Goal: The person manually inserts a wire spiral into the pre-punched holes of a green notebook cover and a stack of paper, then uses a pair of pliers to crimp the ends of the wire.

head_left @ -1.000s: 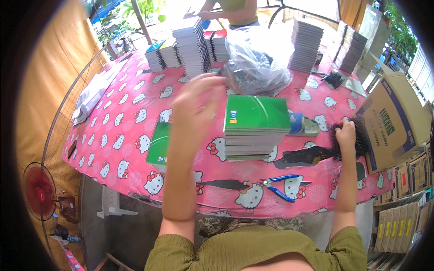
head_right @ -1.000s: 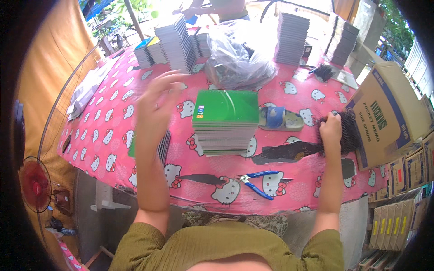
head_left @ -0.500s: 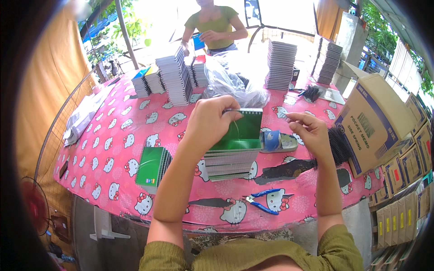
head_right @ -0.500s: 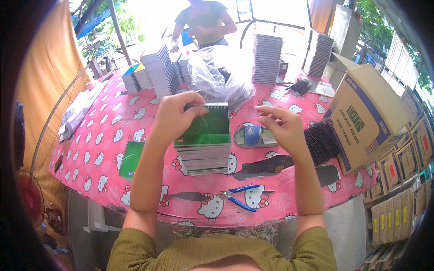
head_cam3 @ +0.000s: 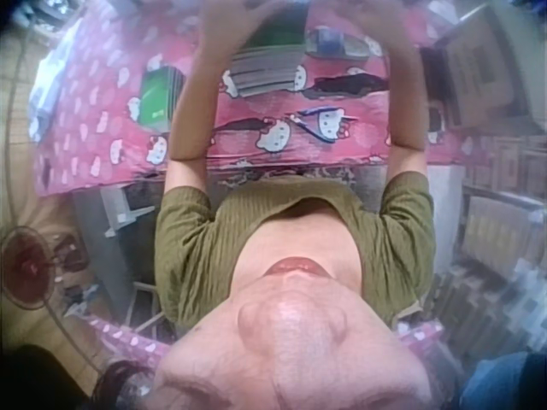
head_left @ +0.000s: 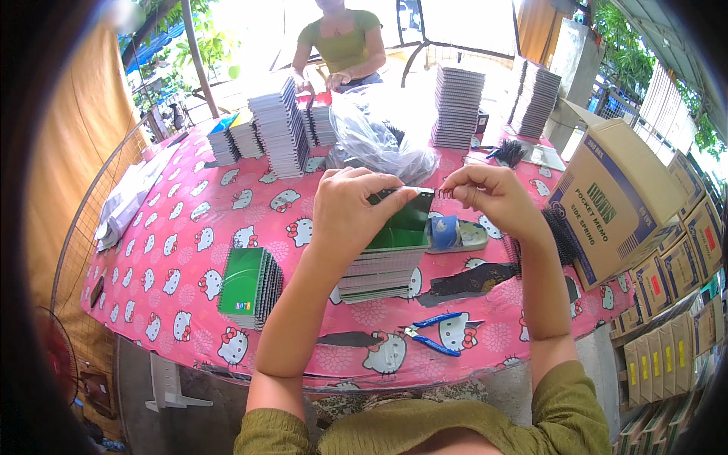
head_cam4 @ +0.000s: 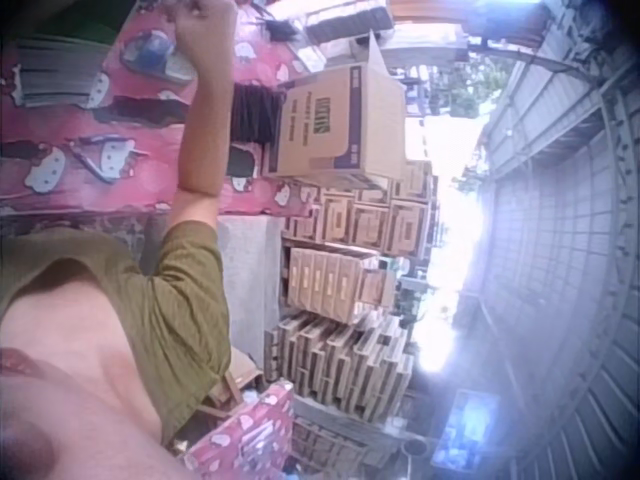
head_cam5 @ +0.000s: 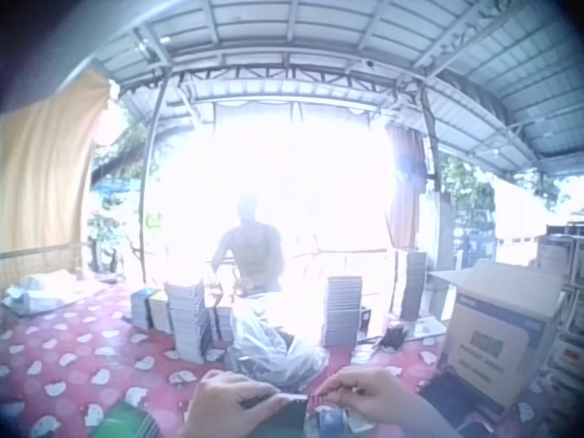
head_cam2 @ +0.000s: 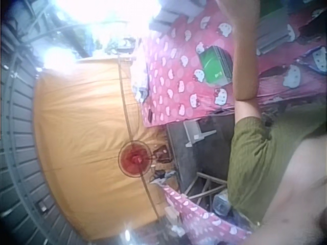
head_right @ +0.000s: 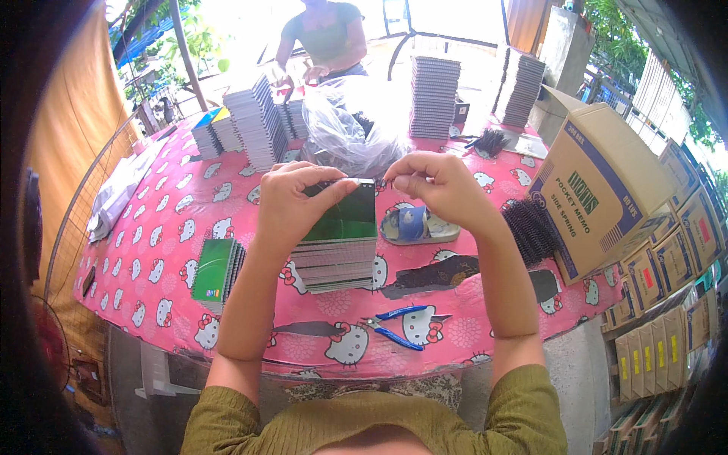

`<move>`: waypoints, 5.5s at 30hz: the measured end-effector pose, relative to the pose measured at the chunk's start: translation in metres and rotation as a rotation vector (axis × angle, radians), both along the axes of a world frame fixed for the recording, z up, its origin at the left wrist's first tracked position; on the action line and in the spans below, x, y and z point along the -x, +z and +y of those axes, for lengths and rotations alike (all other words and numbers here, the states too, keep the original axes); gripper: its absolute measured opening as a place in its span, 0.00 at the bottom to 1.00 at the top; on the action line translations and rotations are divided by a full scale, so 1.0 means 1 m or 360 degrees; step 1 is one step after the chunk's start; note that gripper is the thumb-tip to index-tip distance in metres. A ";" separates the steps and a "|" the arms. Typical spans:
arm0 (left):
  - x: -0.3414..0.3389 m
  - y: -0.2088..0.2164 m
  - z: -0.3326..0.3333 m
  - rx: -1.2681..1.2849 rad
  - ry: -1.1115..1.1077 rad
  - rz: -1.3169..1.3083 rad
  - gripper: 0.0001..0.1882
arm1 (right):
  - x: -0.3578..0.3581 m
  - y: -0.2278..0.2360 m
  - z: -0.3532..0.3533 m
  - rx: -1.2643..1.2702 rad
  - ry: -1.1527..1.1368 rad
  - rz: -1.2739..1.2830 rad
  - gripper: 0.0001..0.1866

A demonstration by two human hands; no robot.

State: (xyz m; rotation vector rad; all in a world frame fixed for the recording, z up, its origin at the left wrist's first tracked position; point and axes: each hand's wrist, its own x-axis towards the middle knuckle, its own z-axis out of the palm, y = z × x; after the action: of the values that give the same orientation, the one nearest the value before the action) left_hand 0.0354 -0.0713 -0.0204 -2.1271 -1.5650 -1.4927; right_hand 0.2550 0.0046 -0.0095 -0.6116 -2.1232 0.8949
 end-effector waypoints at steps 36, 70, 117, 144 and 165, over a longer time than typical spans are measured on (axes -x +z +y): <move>-0.009 -0.008 -0.004 -0.0041 0.0085 -0.0205 0.18 | -0.085 -0.159 0.109 -0.0605 -0.0352 -0.1047 0.30; -0.002 -0.011 0.005 -0.0016 0.0064 -0.0387 0.35 | 0.014 -0.001 0.046 -0.0027 0.0179 0.0004 0.19; -0.015 -0.076 -0.068 -0.0558 -0.0252 -0.0397 0.13 | -0.004 -0.104 -0.123 -0.0344 -0.0351 -0.0036 0.22; -0.011 -0.077 -0.074 -0.0547 -0.0262 -0.0418 0.13 | 0.011 -0.064 -0.120 -0.0399 -0.0304 0.0039 0.23; 0.044 -0.050 -0.097 -0.0678 0.0390 -0.1000 0.08 | 0.000 -0.124 -0.117 0.0261 -0.0076 -0.0238 0.21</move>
State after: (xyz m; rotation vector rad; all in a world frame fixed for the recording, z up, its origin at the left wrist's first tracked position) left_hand -0.0087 -0.1678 -0.0706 -1.2508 -1.4013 -2.2735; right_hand 0.2548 -0.1122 -0.1333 -0.8325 -2.1705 1.0315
